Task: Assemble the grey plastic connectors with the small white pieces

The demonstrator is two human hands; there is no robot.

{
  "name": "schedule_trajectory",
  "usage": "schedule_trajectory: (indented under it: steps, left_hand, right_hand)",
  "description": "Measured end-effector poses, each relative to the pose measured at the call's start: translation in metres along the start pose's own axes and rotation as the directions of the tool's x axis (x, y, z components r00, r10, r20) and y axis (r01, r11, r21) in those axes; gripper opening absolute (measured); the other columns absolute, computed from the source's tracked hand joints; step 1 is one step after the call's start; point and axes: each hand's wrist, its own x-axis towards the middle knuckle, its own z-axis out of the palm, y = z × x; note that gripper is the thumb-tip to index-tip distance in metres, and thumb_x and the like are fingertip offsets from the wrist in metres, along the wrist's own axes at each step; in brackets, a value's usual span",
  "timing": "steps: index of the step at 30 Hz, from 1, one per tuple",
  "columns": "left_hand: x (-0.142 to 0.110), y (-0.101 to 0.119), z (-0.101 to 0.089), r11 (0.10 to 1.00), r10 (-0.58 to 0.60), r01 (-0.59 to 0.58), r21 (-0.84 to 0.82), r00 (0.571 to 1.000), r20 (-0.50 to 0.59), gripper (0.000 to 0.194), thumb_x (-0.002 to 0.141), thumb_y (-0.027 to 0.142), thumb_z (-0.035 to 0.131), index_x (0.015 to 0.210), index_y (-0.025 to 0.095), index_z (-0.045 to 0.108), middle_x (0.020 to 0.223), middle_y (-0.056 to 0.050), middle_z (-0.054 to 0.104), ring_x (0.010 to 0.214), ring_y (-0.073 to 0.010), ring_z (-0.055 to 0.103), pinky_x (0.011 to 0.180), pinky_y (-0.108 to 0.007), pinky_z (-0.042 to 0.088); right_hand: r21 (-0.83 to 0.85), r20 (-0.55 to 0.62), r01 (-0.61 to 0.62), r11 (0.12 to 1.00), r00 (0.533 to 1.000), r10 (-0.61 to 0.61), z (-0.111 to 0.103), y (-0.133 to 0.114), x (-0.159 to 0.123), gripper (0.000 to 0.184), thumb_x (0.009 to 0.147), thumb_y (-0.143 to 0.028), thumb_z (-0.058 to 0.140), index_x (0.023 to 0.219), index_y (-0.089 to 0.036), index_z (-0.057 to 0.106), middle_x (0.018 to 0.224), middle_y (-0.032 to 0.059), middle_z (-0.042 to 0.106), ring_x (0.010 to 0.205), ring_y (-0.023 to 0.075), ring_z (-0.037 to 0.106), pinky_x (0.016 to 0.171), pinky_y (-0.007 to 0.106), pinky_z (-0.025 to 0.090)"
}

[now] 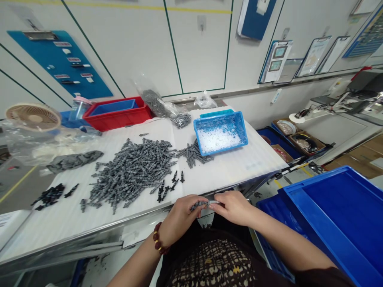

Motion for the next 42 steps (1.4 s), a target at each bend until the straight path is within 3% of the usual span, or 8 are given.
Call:
schedule_trajectory:
  steps: [11, 16, 21, 26, 29, 33, 38, 42]
  left_hand:
    - [-0.002, -0.016, -0.018, 0.967, -0.246, 0.227, -0.117, 0.950, -0.190, 0.023, 0.086, 0.031, 0.045, 0.091, 0.017, 0.063, 0.070, -0.001, 0.066, 0.051, -0.0112, 0.056, 0.055, -0.022, 0.046]
    - [0.012, -0.045, -0.075, 0.885, -0.281, 0.434, 0.170, 0.787, -0.549, 0.024, 0.085, 0.033, 0.043, 0.079, 0.018, 0.061, 0.073, -0.002, 0.065, 0.070, -0.0156, 0.061, 0.068, -0.025, 0.047]
    - [0.034, -0.080, -0.136, 0.773, -0.316, 0.607, 0.182, 0.618, -0.720, 0.033, 0.079, 0.036, 0.050, 0.098, 0.011, 0.060, 0.099, -0.015, 0.064, 0.100, -0.0277, 0.057, 0.090, -0.039, 0.041]
    - [0.042, -0.095, -0.161, 0.721, -0.351, 0.671, 0.170, 0.566, -0.746, 0.054, 0.076, 0.035, 0.054, 0.116, 0.000, 0.051, 0.127, -0.029, 0.046, 0.126, -0.0398, 0.035, 0.103, -0.052, 0.025]
    - [0.035, -0.089, -0.151, 0.742, -0.232, 0.621, 0.253, 0.592, -0.772, 0.051, 0.079, 0.034, 0.050, 0.119, 0.003, 0.049, 0.134, -0.026, 0.040, 0.130, -0.0371, 0.029, 0.106, -0.050, 0.022]
    - [0.014, -0.072, -0.103, 0.791, 0.215, 0.336, 0.511, 0.630, -0.747, 0.041, 0.088, 0.035, 0.040, 0.119, 0.010, 0.049, 0.130, -0.022, 0.044, 0.124, -0.0320, 0.038, 0.101, -0.049, 0.029]
    - [-0.013, -0.059, -0.016, 0.756, 0.485, 0.009, 0.655, 0.664, -0.569, 0.023, 0.086, 0.022, 0.046, 0.107, 0.017, 0.055, 0.116, -0.014, 0.054, 0.109, -0.0267, 0.051, 0.090, -0.042, 0.039]
    - [-0.021, -0.062, 0.023, 0.714, 0.550, -0.171, 0.679, 0.737, -0.393, 0.024, 0.085, 0.014, 0.046, 0.105, 0.019, 0.058, 0.116, -0.013, 0.055, 0.106, -0.0236, 0.053, 0.085, -0.037, 0.045]
  right_hand:
    - [0.210, -0.155, -0.109, 0.972, 0.978, 0.143, 0.027, 0.034, -0.014, 0.033, 0.089, -0.041, 0.036, 0.065, -0.022, 0.049, 0.062, 0.0022, 0.059, 0.055, 0.0168, 0.054, 0.052, 0.026, 0.033]
    - [0.312, -0.319, -0.142, 0.939, 0.916, 0.244, 0.060, 0.076, -0.038, 0.027, 0.085, -0.045, 0.038, 0.071, -0.027, 0.052, 0.070, 0.0063, 0.064, 0.067, 0.0275, 0.062, 0.059, 0.038, 0.046]
    - [0.367, -0.321, -0.159, 0.916, 0.903, 0.285, 0.063, 0.093, -0.059, 0.018, 0.081, -0.042, 0.045, 0.073, -0.032, 0.057, 0.077, 0.0090, 0.067, 0.077, 0.0325, 0.065, 0.063, 0.040, 0.050]
    - [0.461, -0.331, -0.195, 0.865, 0.867, 0.372, 0.039, 0.087, -0.068, 0.031, 0.083, -0.049, 0.040, 0.069, -0.028, 0.056, 0.072, 0.0089, 0.065, 0.073, 0.0281, 0.063, 0.066, 0.038, 0.050]
    - [0.519, -0.422, -0.163, 0.839, 0.805, 0.418, 0.015, 0.085, -0.069, 0.041, 0.082, -0.056, 0.039, 0.066, -0.024, 0.058, 0.075, 0.0081, 0.064, 0.075, 0.0248, 0.061, 0.072, 0.035, 0.050]
    - [0.612, -0.487, -0.160, 0.775, 0.696, 0.528, -0.019, 0.090, -0.068, 0.049, 0.078, -0.065, 0.043, 0.068, -0.021, 0.063, 0.070, 0.0046, 0.061, 0.070, 0.0217, 0.056, 0.067, 0.033, 0.046]
    - [0.852, -0.502, 0.157, 0.499, 0.514, 0.696, -0.048, 0.101, -0.044, 0.043, 0.069, -0.063, 0.058, 0.071, -0.020, 0.061, 0.049, -0.0050, 0.039, 0.047, 0.0111, 0.037, 0.046, 0.024, 0.032]
    - [0.894, -0.405, 0.387, 0.226, 0.482, 0.777, -0.065, 0.113, -0.004, 0.031, 0.055, -0.047, 0.073, 0.068, -0.021, 0.062, 0.054, -0.0037, 0.048, 0.054, 0.0109, 0.044, 0.049, 0.023, 0.036]
